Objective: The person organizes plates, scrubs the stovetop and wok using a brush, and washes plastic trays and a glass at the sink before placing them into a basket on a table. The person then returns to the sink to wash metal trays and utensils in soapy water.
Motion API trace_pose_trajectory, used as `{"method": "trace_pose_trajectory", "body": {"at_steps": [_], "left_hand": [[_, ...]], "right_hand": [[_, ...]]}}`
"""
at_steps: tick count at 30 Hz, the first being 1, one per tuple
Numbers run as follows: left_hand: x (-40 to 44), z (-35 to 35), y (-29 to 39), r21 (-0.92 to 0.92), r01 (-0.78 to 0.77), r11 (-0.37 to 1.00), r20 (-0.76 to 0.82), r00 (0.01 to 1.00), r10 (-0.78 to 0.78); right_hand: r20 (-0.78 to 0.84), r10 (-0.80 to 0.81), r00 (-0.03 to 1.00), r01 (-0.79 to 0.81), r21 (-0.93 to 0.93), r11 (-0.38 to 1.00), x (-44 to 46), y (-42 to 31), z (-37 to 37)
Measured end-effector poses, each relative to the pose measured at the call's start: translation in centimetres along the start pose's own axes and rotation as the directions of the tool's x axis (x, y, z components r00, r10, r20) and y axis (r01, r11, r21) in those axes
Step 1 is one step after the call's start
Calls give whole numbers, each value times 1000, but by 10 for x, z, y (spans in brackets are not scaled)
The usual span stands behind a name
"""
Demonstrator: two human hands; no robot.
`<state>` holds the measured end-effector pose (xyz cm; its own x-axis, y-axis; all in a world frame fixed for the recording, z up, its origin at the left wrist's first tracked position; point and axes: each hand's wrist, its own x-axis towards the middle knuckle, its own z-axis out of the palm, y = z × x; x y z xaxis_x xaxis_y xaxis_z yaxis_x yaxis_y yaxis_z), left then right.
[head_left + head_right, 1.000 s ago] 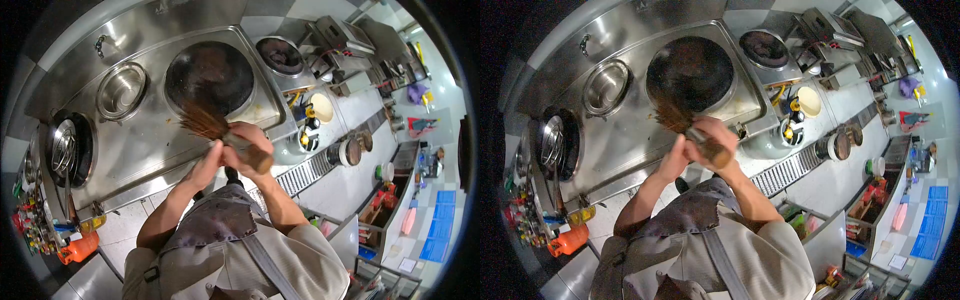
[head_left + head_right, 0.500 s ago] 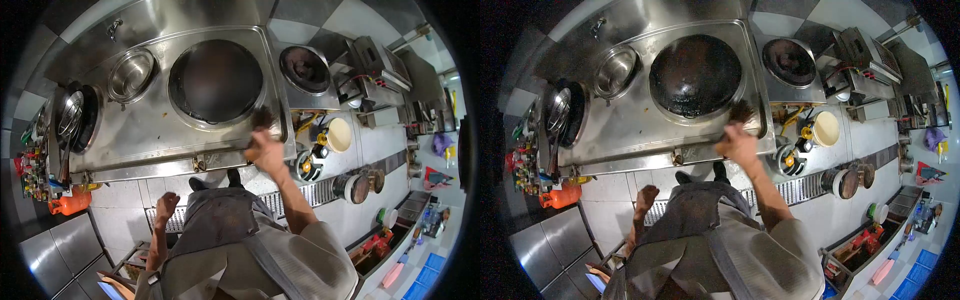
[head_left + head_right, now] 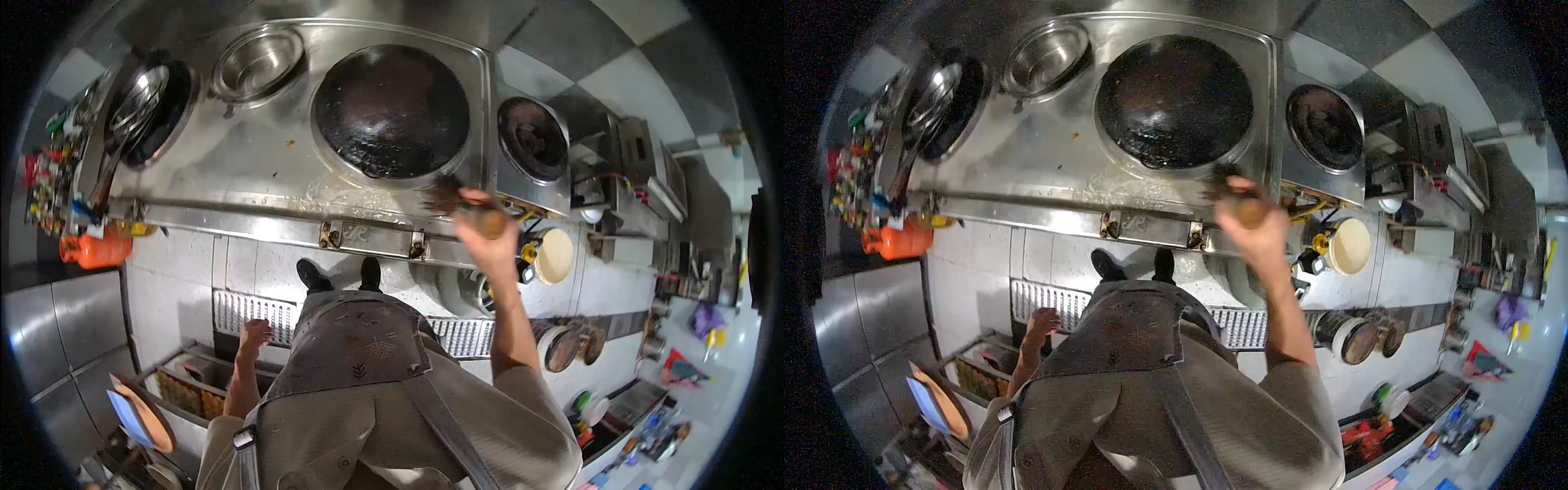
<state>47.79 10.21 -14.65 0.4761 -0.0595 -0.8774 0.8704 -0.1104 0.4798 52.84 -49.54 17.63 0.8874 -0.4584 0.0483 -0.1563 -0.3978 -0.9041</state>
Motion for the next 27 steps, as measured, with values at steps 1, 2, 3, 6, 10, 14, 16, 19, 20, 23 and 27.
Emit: {"method": "trace_pose_trajectory", "body": {"at_steps": [1,2,3,6,10,14,16,19,20,23,27], "left_hand": [[24,-21,-32,-124,66,990,36,997,-62],[-36,13,-9,-122,-206,971,55,975,214],[-79,54,32,78,-50,996,-176,982,63],[-88,64,8,4,-26,1000,-180,983,27],[-83,79,-32,-124,38,992,-218,974,-64],[-105,100,-35,-111,-18,994,-282,959,-14],[-108,98,-44,-150,-14,989,-289,957,-31],[-110,95,-51,-209,7,978,-310,948,-74],[-108,93,-51,-214,23,977,-325,941,-93],[-100,85,-61,-278,49,959,-314,939,-138],[-54,49,-107,-370,161,915,-150,962,-230]], "right_hand": [[-22,-90,996,88,-100,991,7,12,-11],[-44,-180,983,167,-204,965,13,24,-21],[-7,-327,945,303,-358,883,21,42,-22],[334,-180,925,299,-351,887,18,75,4],[503,1,864,284,-490,824,30,-11,108],[685,-45,727,326,-286,901,49,-39,211],[673,-164,721,307,-98,947,65,-57,241],[636,-121,762,134,27,991,99,-91,253],[633,-25,774,55,-28,998,110,-98,246],[662,96,743,152,-308,939,134,-99,234],[755,129,643,318,-416,852,102,-129,311]]}}
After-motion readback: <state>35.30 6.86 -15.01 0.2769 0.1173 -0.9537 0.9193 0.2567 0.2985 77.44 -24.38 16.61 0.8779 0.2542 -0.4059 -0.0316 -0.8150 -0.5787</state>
